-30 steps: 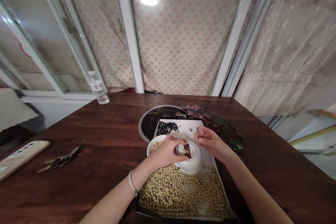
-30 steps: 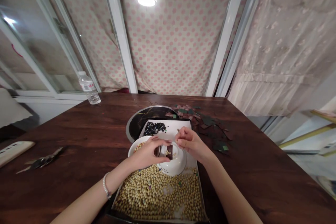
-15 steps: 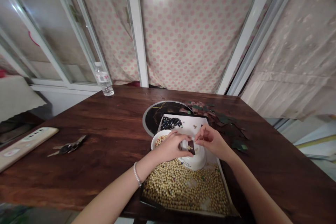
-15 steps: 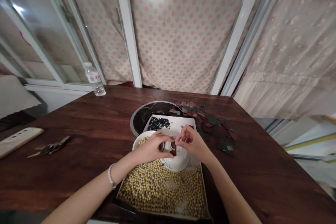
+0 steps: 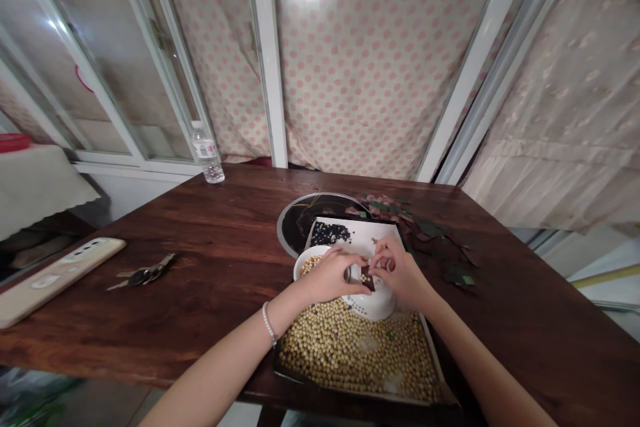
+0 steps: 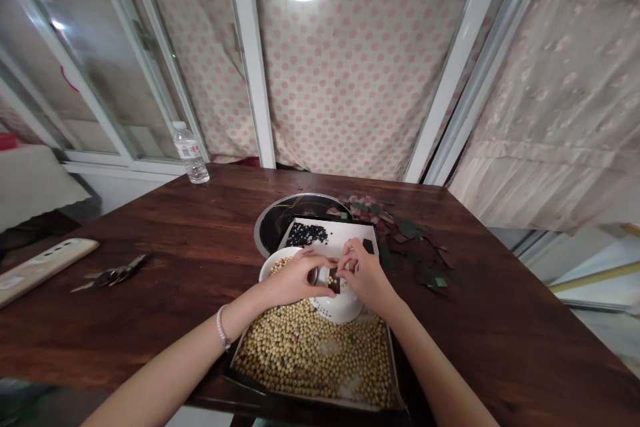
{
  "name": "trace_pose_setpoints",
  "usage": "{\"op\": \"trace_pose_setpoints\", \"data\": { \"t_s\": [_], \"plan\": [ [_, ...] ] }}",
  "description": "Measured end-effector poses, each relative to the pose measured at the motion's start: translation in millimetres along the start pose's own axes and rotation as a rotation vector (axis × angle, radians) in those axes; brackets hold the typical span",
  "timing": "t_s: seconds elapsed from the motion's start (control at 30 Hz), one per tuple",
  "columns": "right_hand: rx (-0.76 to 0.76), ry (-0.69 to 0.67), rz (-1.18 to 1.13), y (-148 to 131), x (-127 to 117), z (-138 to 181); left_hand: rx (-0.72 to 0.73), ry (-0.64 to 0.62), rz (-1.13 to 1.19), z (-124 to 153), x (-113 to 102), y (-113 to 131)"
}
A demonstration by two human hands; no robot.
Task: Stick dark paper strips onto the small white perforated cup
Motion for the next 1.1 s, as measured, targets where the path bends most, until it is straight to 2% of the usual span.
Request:
{"op": "trace_pose_setpoints", "data": {
  "t_s": [0.3,0.8,1.0,1.1],
  "plan": [
    [-0.051,-0.01,0.034,-9.6,-1.1,1.8,0.019,-0.005,-0.033,-1.5,0.6,0.3],
    [-0.103,-0.024,0.116,-7.6,-4.5,2.5,0.033,-0.01,-0.05,-1.9,0.2,3.4],
    [-0.153,-0.071,0.121,-12.6,-3.1,4.8,0.028,-0.015,-0.061,-2.1,1.4,0.7],
    [-0.175,-0.14,0.097,-16.6,-2.5,8.3,0.026,-0.018,-0.048,-2.1,1.9,-0.5]
  ]
}}
Point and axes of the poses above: each hand's wrist, its own z-axis away from the middle knuckle, its own x-axis out of the palm, y = z × x, the point moved 7 cm from there along -z, towards the middle knuckle, and after that the axes turned 11 degrees about z, right-handed, at the moved point
